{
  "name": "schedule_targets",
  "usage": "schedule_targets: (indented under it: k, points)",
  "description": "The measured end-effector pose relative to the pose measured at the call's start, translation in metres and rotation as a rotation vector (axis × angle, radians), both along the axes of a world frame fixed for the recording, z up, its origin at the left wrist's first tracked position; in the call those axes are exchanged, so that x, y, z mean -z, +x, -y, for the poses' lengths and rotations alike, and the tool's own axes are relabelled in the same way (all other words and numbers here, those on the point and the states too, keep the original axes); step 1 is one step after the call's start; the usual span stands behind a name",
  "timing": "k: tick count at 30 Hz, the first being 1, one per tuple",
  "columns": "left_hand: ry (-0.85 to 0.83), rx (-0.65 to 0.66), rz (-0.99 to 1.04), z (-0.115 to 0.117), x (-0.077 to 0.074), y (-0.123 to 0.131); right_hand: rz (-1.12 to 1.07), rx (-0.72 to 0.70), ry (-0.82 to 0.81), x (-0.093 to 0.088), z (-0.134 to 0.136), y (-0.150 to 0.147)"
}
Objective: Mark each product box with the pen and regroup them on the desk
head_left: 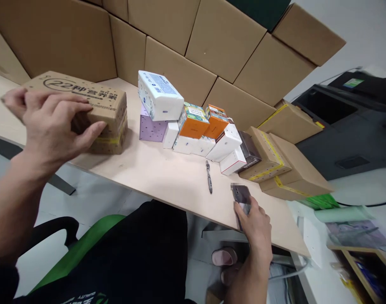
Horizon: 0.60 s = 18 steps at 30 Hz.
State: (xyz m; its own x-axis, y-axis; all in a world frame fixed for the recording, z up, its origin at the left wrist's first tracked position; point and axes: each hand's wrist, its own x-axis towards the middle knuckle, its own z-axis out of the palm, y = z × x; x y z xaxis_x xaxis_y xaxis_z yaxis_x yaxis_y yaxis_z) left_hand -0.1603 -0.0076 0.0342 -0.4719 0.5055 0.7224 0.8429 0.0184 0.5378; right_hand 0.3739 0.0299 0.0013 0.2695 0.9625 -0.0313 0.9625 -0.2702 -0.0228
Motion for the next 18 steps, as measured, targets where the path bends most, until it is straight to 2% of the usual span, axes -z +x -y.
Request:
schedule_targets:
  k: [2, 5, 8, 11, 13, 14, 18]
  points:
    - [-0.084, 0.028, -0.150, -0.025, -0.005, -0.017, 0.000, 0.019, -0.004, 0.002, -0.005, 0.002]
    - [-0.228, 0.095, -0.092, -0.063, -0.013, -0.039, -0.021, 0.028, -0.009, 0.007, -0.011, 0.006]
    - [-0.261, 0.130, -0.095, -0.100, -0.023, -0.052, -0.040, 0.031, -0.001, 0.013, -0.012, 0.009]
    - [-0.372, 0.089, -0.038, -0.127, -0.033, -0.054, -0.066, 0.023, 0.048, 0.019, -0.011, 0.012]
    - [-0.427, 0.102, -0.003, -0.132, -0.038, -0.051, -0.082, 0.003, 0.158, 0.022, -0.008, 0.014]
    - [-0.413, 0.162, -0.023, -0.131, -0.040, -0.047, -0.097, -0.025, 0.257, 0.023, -0.006, 0.014]
    - [-0.175, 0.255, -0.135, -0.107, -0.041, -0.011, -0.314, -0.184, 0.765, 0.027, 0.008, -0.004]
